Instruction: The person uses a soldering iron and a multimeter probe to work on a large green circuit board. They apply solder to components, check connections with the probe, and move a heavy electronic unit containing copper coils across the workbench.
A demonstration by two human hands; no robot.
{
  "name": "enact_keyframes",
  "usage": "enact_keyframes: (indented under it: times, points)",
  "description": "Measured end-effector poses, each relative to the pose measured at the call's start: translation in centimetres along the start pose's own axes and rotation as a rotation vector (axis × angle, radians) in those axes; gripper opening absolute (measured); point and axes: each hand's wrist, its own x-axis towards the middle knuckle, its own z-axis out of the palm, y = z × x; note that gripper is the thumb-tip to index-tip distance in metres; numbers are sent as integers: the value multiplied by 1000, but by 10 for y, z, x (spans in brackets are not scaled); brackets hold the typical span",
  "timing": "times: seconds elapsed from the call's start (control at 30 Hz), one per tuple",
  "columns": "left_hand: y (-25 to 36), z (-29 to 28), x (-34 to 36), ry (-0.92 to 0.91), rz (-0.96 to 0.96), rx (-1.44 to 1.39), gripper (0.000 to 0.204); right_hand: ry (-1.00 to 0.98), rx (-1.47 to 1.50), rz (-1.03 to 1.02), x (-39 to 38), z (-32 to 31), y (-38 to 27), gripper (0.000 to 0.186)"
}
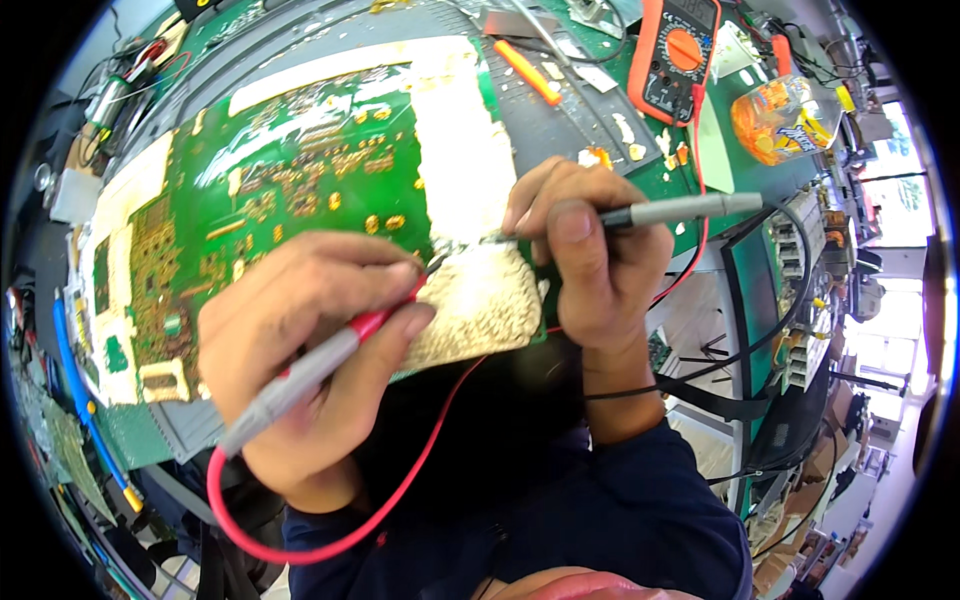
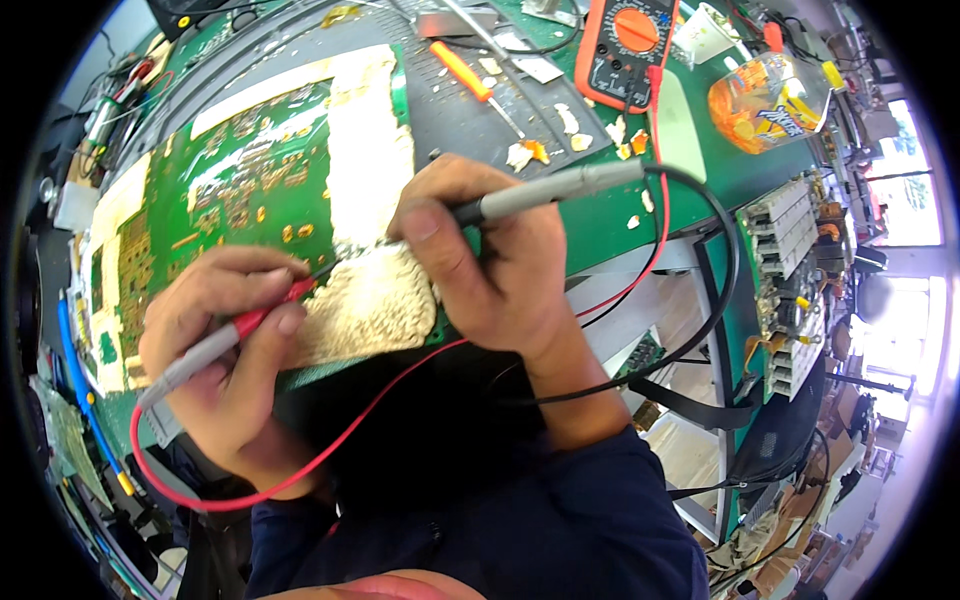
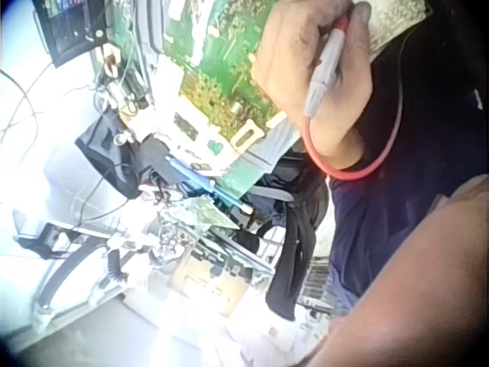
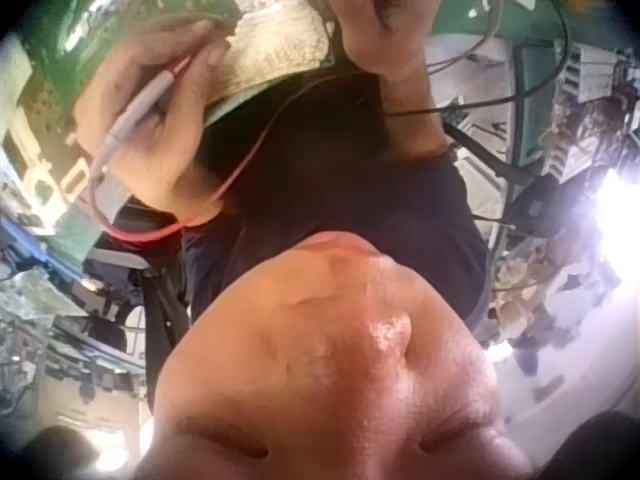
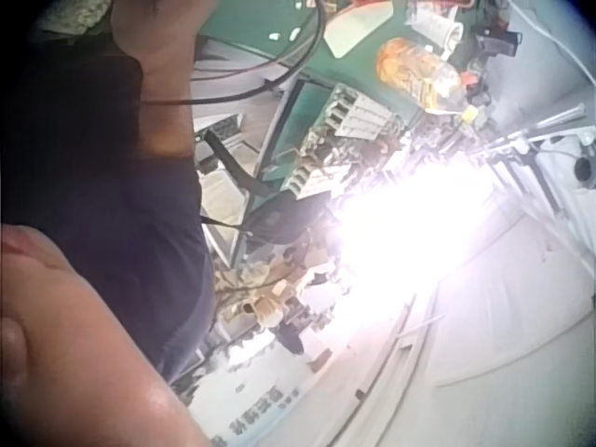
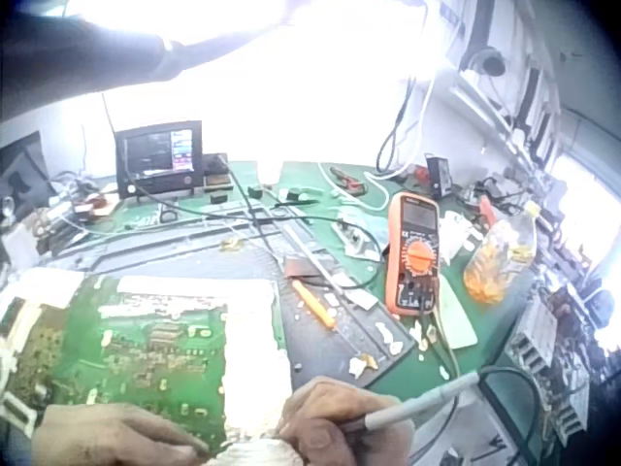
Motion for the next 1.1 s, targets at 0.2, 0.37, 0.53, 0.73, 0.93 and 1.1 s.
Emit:
enact_keyframes:
  times: [0.2,0.37,0.53,0.73,0.93,1.1]
  points:
    - [-12,9,2,106,229,24,17,-14,-117,116,-4,-2,-7,23]
    - [-10,8,-4,105,214,104,16,-89,-193,44,-2,-6,-11,16]
    - [-6,15,-29,83,362,361,25,-83,-415,-287,-16,-8,-18,8]
    - [-14,20,-79,415,410,491,31,-58,-443,-289,-45,-11,-26,40]
    - [-37,-20,-92,474,263,733,33,-344,-701,-277,-27,-23,-18,59]
    - [-45,-31,-88,267,316,856,35,-410,-791,-364,-17,-26,-16,68]
